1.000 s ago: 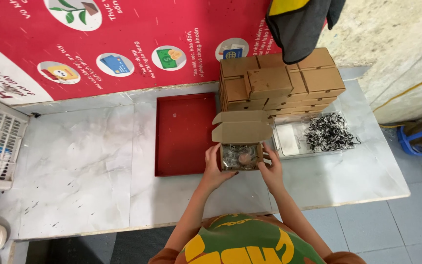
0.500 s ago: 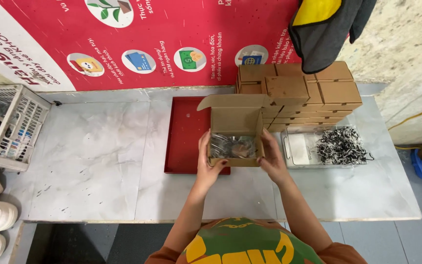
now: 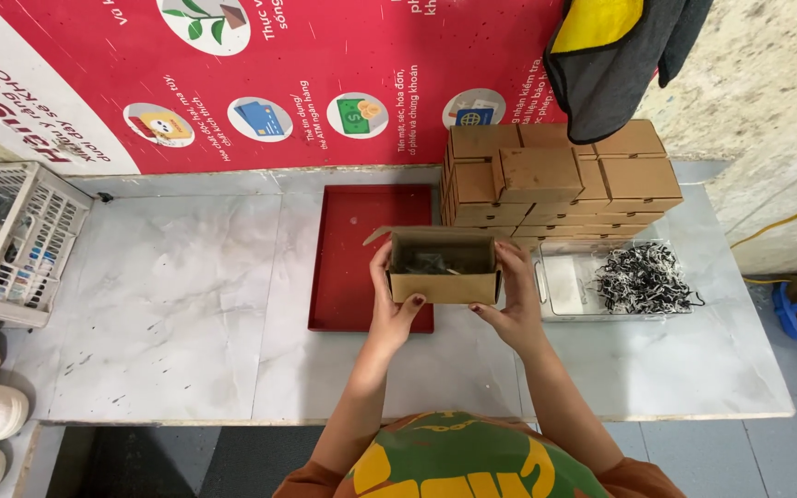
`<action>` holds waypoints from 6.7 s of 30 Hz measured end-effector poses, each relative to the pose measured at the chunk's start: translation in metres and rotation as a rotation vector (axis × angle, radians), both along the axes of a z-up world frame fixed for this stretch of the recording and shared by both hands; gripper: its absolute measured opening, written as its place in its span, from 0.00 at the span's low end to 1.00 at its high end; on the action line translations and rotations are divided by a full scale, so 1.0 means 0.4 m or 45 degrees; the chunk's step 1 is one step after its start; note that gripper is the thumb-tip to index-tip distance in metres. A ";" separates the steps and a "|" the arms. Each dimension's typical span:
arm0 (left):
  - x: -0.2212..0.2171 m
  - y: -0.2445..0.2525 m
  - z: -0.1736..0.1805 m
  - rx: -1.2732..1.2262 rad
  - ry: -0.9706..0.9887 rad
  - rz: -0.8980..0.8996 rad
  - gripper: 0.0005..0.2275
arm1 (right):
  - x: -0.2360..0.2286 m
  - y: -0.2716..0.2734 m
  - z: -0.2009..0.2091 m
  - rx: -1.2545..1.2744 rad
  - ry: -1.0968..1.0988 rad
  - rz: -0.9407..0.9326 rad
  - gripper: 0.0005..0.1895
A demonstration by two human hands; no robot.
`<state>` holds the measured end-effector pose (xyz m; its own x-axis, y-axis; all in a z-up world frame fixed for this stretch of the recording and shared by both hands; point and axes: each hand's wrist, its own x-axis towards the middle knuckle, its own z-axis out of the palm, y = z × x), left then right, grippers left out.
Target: Folding cardboard boxes and packing candles with decorative filling.
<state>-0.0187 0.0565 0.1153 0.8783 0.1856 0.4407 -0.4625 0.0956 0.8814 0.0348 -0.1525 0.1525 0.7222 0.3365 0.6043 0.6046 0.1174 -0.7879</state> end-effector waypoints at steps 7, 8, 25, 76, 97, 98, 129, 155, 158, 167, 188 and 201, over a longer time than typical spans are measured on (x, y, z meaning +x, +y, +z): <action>0.011 -0.014 0.005 0.082 -0.147 0.220 0.45 | -0.026 0.013 -0.019 0.068 0.032 -0.058 0.43; 0.011 -0.016 0.004 0.086 -0.167 0.233 0.45 | -0.029 0.013 -0.020 0.052 0.062 -0.067 0.42; 0.022 -0.075 0.001 0.089 -0.328 0.339 0.34 | -0.027 0.021 -0.041 0.124 -0.167 -0.183 0.34; 0.022 -0.024 0.105 -0.046 -0.204 -0.237 0.41 | 0.017 -0.090 0.010 -0.088 0.288 -0.004 0.40; 0.151 -0.163 0.069 0.593 0.188 -0.221 0.39 | 0.134 -0.400 -0.073 0.615 0.799 -0.675 0.33; 0.177 -0.169 0.076 0.740 0.120 -0.084 0.36 | 0.161 -0.424 -0.039 0.568 0.741 -0.757 0.32; 0.401 -0.270 0.081 1.244 0.407 0.258 0.27 | 0.579 -0.465 -0.077 -0.507 -0.037 -1.068 0.23; 0.329 -0.321 0.054 0.891 -0.112 0.668 0.19 | 0.536 -0.730 -0.042 -0.178 0.287 -0.796 0.18; 0.263 -0.377 -0.082 0.671 -0.071 0.594 0.16 | 0.510 -0.874 -0.161 -0.016 0.500 -1.007 0.15; 0.226 -0.544 -0.423 0.462 0.948 -0.191 0.24 | 0.376 -0.989 -0.569 -0.500 0.937 -0.791 0.19; 0.057 -0.257 -0.351 0.727 1.061 0.253 0.20 | 0.220 -0.589 -0.478 -0.462 0.952 -0.567 0.19; 0.078 -0.282 -0.273 0.749 1.177 0.159 0.21 | 0.235 -0.585 -0.428 -0.519 0.959 -0.605 0.20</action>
<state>0.0124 -0.0561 0.0063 0.9044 0.2729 -0.3279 0.4216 -0.4540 0.7849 0.1288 -0.3863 -0.0188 0.9856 -0.0082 -0.1689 -0.1596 -0.3753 -0.9131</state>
